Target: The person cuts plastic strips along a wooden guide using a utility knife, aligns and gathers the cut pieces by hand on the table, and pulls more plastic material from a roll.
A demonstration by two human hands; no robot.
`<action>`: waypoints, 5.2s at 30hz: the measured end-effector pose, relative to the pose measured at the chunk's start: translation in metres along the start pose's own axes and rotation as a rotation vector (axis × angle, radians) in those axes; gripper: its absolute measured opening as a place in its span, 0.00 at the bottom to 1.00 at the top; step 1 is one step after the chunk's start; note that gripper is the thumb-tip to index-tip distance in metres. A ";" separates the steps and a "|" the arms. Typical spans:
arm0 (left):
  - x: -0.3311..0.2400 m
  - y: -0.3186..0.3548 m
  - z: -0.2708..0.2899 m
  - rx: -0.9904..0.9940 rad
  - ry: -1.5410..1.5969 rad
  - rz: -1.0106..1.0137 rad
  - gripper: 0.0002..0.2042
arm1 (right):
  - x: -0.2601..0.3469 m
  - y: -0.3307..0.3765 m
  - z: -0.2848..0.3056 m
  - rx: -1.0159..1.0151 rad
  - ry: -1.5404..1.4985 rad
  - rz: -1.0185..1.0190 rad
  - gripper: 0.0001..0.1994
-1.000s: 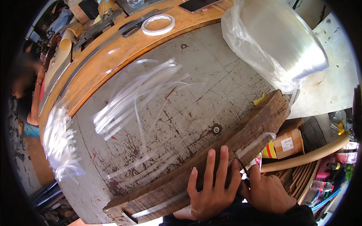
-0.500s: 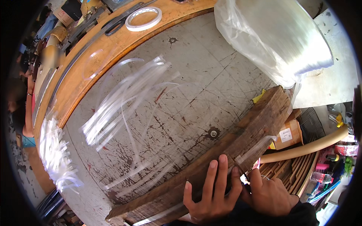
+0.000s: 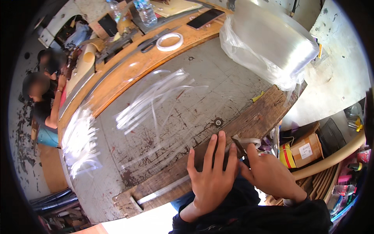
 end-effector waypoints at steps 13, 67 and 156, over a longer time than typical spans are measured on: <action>0.014 -0.011 0.017 -0.025 0.236 -0.045 0.10 | -0.040 0.013 -0.033 -0.826 -0.112 0.064 0.15; 0.037 -0.013 0.020 0.052 -0.001 0.195 0.24 | 0.001 0.006 -0.045 -0.041 -0.667 0.058 0.07; 0.137 0.120 0.042 -0.910 -0.307 0.347 0.20 | 0.122 -0.124 -0.040 0.958 -0.170 0.452 0.16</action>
Point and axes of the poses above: each hand's wrist, its own y-axis away from the middle knuckle, its own z-axis out of the back of the hand, x = y × z, the point moved 3 cm from there along -y, towards the middle knuckle, and after that the axes turned 13 degrees about z, right-handed, at the moved point
